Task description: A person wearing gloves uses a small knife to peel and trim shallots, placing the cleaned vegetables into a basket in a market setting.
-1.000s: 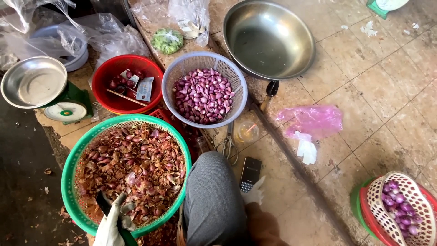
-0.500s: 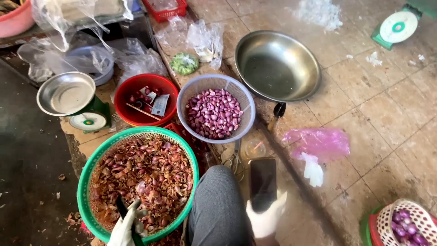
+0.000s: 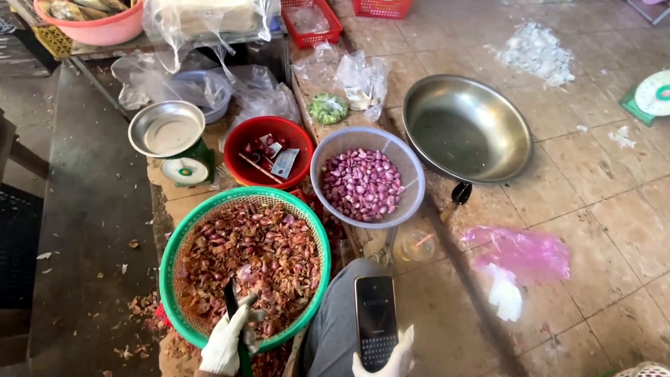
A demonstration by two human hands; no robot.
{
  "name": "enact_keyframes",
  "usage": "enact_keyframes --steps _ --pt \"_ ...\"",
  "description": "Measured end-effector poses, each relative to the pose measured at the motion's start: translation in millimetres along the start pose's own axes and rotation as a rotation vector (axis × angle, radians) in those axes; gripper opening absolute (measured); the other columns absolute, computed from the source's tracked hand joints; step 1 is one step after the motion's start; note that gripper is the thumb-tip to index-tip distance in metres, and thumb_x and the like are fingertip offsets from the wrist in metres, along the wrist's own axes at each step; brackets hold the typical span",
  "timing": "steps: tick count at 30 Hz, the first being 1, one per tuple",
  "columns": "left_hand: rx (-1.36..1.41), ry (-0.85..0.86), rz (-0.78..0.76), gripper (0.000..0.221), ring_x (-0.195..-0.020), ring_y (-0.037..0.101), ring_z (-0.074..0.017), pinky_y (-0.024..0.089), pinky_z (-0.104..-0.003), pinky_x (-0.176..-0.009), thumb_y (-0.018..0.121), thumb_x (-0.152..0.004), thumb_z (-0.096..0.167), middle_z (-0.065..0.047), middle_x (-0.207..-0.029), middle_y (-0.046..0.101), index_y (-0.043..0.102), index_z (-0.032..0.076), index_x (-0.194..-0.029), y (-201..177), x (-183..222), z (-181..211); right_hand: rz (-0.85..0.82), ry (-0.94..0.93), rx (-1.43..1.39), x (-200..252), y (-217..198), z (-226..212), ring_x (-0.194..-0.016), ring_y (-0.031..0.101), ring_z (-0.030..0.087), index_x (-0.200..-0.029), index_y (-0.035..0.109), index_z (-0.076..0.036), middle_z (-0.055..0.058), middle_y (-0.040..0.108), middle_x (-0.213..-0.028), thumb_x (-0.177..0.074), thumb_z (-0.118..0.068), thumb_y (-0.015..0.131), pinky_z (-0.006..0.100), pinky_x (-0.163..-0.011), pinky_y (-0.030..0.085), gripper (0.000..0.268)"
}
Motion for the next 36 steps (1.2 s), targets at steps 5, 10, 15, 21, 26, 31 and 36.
enact_keyframes --steps 5,10,15,21,26,31,36 --pt "0.004 0.000 -0.012 0.060 -0.045 0.038 -0.0130 0.042 -0.033 -0.036 0.056 -0.101 0.030 -0.014 -0.089 0.070 0.050 0.005 -0.155 4.7 3.2 2.4 -0.267 0.175 0.178 5.5 22.6 44.1 -0.126 0.048 0.046 -0.166 0.005 -0.013 0.008 0.041 -0.153 -0.031 -0.048 0.103 0.053 -0.108 0.042 0.171" --pt "-0.014 0.037 -0.047 0.060 -0.040 0.040 -0.0133 0.042 -0.034 -0.034 0.059 -0.099 0.031 -0.013 -0.083 0.070 0.052 0.002 -0.152 8.4 -7.1 -3.3 -0.232 -0.064 0.170 7.2 18.7 48.1 -0.138 0.045 0.038 -0.164 -0.001 -0.001 0.011 0.041 -0.157 -0.026 -0.080 0.091 0.060 -0.109 0.038 0.184" --pt "-0.091 0.025 -0.113 0.053 -0.038 0.044 -0.0142 0.046 -0.031 -0.032 0.055 -0.100 0.022 -0.016 -0.090 0.070 0.056 0.000 -0.148 26.0 0.0 2.9 -0.341 0.574 -0.588 -9.7 -31.7 4.8 -0.138 0.051 0.041 -0.167 -0.011 -0.034 0.027 0.052 -0.143 -0.078 -0.042 0.055 0.051 -0.115 0.040 0.110" --pt "-0.394 0.010 -0.197 0.046 -0.034 0.050 -0.0174 0.041 -0.026 -0.032 0.056 -0.099 0.019 -0.015 -0.096 0.079 0.066 0.002 -0.140 63.0 22.8 8.8 -0.550 0.501 -0.743 -44.7 4.8 78.8 -0.064 0.062 0.021 -0.163 0.036 -0.026 0.011 0.063 -0.077 -0.094 -0.056 0.041 0.032 -0.063 0.052 0.075" --pt "-0.845 0.054 0.047 0.047 -0.051 0.051 -0.0114 0.047 -0.027 -0.046 0.051 -0.102 0.024 -0.005 -0.098 0.066 0.059 0.022 -0.148 64.2 17.7 83.2 -0.729 0.806 -0.474 -66.4 51.0 117.7 -0.054 0.058 0.030 -0.160 0.040 -0.028 0.021 0.059 -0.071 -0.097 -0.048 0.034 0.037 -0.051 0.049 0.067" --pt "-1.275 0.101 0.154 0.056 -0.082 0.074 -0.0288 0.060 -0.049 -0.088 0.045 -0.104 0.037 -0.018 -0.146 0.046 0.039 0.025 -0.158 57.8 -26.5 132.2 -0.703 0.591 -0.559 -63.5 49.1 123.9 -0.051 0.060 0.028 -0.155 0.049 -0.020 0.020 0.062 -0.072 -0.100 -0.052 0.034 0.035 -0.048 0.049 0.065" --pt "-1.410 0.013 0.248 0.070 -0.134 0.053 -0.0504 0.049 -0.063 -0.106 0.058 -0.096 0.044 -0.013 -0.174 0.004 0.030 0.038 -0.160 16.0 -114.0 112.2 -0.702 0.381 -0.698 -58.4 30.5 110.1 -0.058 0.063 0.021 -0.156 0.047 -0.012 0.015 0.066 -0.076 -0.097 -0.056 0.038 0.033 -0.056 0.054 0.074"
Point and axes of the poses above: each hand's wrist, its own x-axis away from the middle knuckle, its own y-axis out of the palm, z = x × y, the point moved 4 cm from there along -x, towards the middle knuckle
